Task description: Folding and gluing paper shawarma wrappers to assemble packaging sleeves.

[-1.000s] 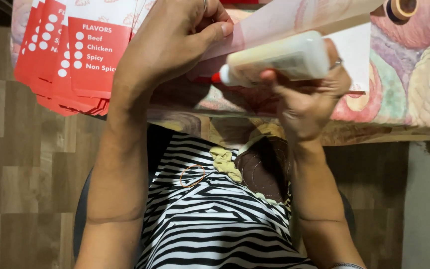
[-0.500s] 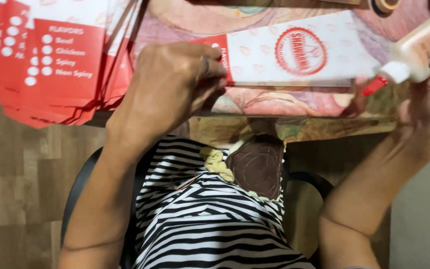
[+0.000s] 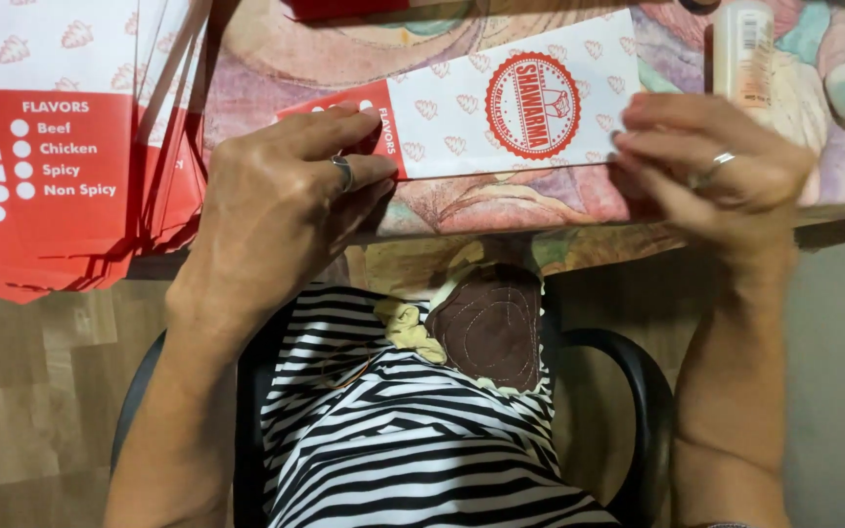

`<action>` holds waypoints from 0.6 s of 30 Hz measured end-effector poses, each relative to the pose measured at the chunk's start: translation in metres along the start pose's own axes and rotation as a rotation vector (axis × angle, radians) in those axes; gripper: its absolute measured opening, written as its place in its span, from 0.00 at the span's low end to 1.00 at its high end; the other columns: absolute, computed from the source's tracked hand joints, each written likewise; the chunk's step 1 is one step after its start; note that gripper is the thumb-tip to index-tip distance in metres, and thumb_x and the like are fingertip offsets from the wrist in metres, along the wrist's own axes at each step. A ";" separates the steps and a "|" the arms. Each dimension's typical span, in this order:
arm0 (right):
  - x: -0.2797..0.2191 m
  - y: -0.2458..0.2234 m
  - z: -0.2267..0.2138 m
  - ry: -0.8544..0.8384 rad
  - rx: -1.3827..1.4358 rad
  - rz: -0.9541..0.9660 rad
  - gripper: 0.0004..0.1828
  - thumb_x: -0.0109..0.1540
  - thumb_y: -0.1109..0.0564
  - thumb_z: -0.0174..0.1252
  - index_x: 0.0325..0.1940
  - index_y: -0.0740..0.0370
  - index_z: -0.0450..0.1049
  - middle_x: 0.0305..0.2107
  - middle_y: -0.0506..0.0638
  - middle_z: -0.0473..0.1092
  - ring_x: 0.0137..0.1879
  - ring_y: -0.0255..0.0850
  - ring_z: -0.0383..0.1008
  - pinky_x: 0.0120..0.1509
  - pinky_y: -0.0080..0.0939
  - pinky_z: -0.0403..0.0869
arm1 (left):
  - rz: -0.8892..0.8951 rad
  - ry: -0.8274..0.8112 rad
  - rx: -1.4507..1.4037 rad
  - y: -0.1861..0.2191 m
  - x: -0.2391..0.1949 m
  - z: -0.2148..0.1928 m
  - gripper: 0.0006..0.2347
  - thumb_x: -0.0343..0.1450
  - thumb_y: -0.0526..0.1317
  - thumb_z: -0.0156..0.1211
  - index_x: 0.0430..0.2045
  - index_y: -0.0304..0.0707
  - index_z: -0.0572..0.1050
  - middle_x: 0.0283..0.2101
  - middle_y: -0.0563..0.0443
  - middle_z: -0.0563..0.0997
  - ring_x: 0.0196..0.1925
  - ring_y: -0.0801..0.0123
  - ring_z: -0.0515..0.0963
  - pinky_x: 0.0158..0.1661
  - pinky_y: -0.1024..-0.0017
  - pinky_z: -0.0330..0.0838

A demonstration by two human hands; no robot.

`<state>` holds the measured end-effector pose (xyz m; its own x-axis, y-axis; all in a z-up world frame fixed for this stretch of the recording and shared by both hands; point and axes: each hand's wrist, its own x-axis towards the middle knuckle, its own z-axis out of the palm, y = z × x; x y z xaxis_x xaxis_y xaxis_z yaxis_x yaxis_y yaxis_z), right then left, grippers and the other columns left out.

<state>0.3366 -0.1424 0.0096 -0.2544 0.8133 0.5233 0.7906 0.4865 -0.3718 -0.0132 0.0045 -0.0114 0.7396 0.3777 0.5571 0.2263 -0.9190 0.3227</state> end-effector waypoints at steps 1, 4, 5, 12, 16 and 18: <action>0.004 -0.005 0.004 -0.021 0.010 -0.019 0.09 0.66 0.82 0.69 0.49 0.83 0.79 0.46 0.77 0.76 0.54 0.66 0.79 0.60 0.54 0.80 | -0.001 0.002 -0.012 0.000 0.000 0.000 0.03 0.75 0.36 0.71 0.38 0.36 0.86 0.51 0.39 0.84 0.50 0.47 0.86 0.42 0.59 0.78; 0.006 -0.011 0.014 -0.024 0.009 -0.024 0.07 0.66 0.79 0.70 0.46 0.83 0.79 0.44 0.74 0.77 0.55 0.68 0.80 0.65 0.60 0.78 | -0.009 0.006 -0.028 0.001 0.000 -0.001 0.04 0.75 0.35 0.71 0.39 0.34 0.86 0.51 0.38 0.84 0.50 0.47 0.85 0.44 0.60 0.79; 0.005 -0.011 0.017 -0.004 -0.005 -0.010 0.06 0.66 0.79 0.70 0.44 0.83 0.79 0.43 0.73 0.77 0.54 0.68 0.80 0.64 0.59 0.78 | -0.012 0.010 -0.032 0.002 0.000 0.000 0.05 0.75 0.35 0.71 0.39 0.32 0.86 0.51 0.38 0.84 0.50 0.47 0.85 0.45 0.60 0.79; 0.023 0.006 0.028 -0.011 -0.182 -0.072 0.04 0.67 0.76 0.71 0.45 0.77 0.83 0.45 0.70 0.79 0.51 0.58 0.77 0.55 0.54 0.76 | 0.019 0.032 -0.011 0.007 0.002 -0.001 0.04 0.76 0.34 0.70 0.37 0.30 0.85 0.49 0.36 0.84 0.48 0.46 0.86 0.44 0.59 0.80; 0.069 -0.013 0.065 -0.101 -0.028 -0.145 0.13 0.72 0.67 0.61 0.60 0.78 0.74 0.56 0.72 0.69 0.63 0.67 0.69 0.69 0.64 0.69 | -0.006 0.022 0.006 0.013 0.005 -0.004 0.05 0.76 0.33 0.69 0.36 0.27 0.84 0.48 0.31 0.84 0.47 0.44 0.85 0.42 0.57 0.80; 0.076 -0.014 0.068 -0.212 -0.009 -0.174 0.20 0.73 0.62 0.61 0.65 0.78 0.69 0.63 0.74 0.64 0.70 0.70 0.65 0.77 0.67 0.65 | -0.020 0.026 0.027 0.016 0.004 -0.004 0.04 0.77 0.32 0.68 0.35 0.26 0.83 0.48 0.31 0.84 0.47 0.43 0.84 0.40 0.57 0.80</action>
<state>0.2682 -0.0656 0.0022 -0.4967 0.7669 0.4065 0.7298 0.6225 -0.2826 -0.0092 -0.0079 -0.0012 0.7178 0.3988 0.5708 0.2583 -0.9138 0.3136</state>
